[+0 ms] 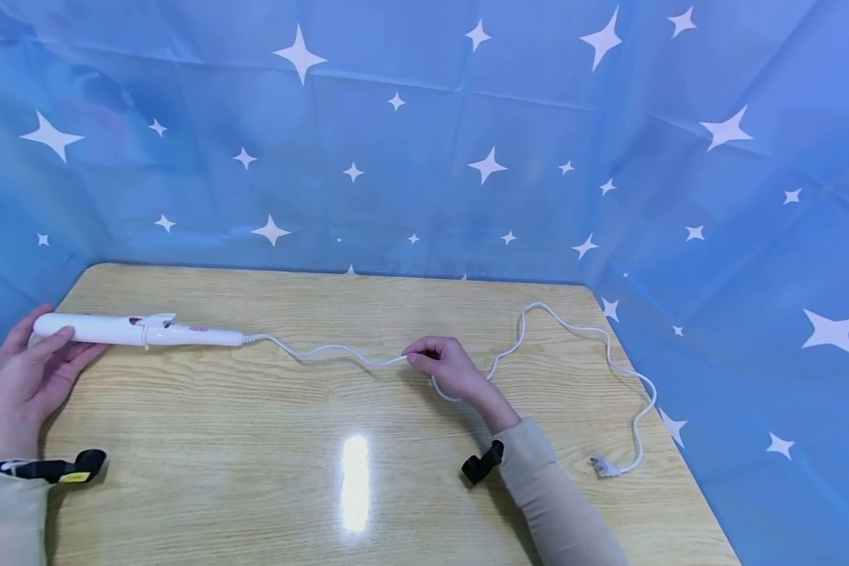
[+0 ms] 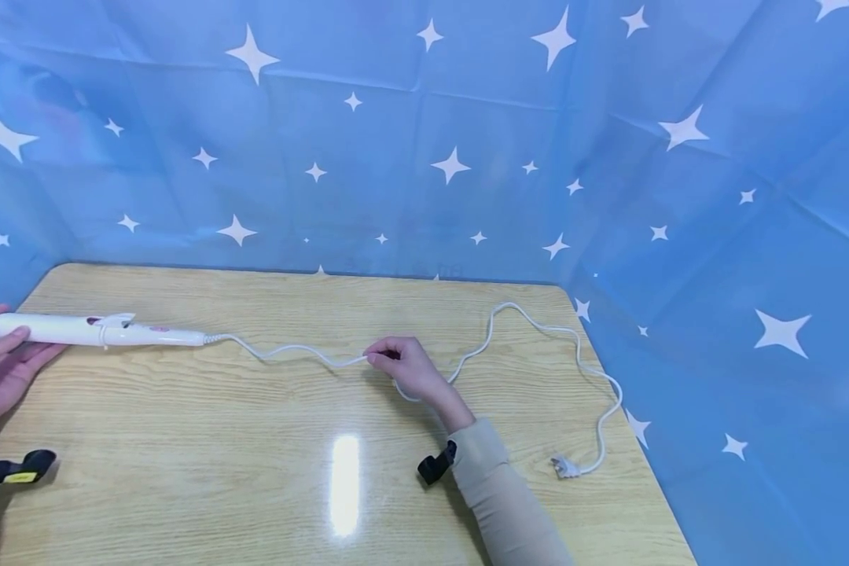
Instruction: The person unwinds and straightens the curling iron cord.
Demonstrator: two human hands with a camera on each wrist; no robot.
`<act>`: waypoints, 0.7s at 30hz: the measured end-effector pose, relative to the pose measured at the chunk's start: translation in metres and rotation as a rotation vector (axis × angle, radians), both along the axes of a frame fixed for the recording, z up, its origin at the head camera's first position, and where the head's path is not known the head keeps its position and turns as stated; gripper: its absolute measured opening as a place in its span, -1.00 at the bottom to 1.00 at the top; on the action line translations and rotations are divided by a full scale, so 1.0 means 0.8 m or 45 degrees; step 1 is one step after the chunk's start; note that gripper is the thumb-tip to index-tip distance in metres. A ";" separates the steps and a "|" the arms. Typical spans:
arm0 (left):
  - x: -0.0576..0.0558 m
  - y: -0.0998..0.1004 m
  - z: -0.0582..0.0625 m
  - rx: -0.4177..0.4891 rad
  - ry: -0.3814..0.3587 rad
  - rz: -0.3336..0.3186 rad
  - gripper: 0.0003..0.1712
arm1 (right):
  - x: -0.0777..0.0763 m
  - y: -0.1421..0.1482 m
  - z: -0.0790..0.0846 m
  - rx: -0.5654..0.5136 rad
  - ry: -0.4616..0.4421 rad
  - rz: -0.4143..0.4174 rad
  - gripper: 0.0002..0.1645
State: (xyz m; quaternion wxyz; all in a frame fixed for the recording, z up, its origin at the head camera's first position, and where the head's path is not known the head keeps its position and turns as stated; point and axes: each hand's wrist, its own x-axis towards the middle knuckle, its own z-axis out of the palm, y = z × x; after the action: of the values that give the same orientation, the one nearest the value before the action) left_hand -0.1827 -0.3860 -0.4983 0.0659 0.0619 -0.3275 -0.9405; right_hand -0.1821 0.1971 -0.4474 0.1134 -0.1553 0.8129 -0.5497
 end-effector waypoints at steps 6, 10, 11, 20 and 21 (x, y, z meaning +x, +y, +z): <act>-0.003 0.002 0.000 -0.075 -0.004 0.026 -0.17 | 0.001 0.002 -0.005 0.028 -0.015 -0.011 -0.76; -0.005 0.004 0.003 -0.154 -0.060 0.072 -0.15 | 0.001 0.003 -0.009 0.048 0.000 -0.002 -0.76; -0.005 0.005 0.003 -0.184 -0.094 0.099 -0.14 | 0.001 0.002 -0.009 0.061 0.004 -0.002 -0.76; -0.013 0.007 0.006 -0.335 -0.294 0.287 -0.20 | 0.004 -0.003 -0.008 0.090 -0.019 0.019 -0.74; -0.013 0.008 0.009 -0.322 -0.297 0.288 -0.21 | 0.005 -0.004 -0.008 0.081 -0.022 0.024 -0.74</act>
State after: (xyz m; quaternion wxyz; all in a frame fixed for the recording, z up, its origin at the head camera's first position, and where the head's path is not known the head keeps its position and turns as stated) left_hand -0.1934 -0.3797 -0.4914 0.1399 0.1981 -0.4394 -0.8650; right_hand -0.1785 0.1937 -0.4536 0.1305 -0.1545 0.8276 -0.5237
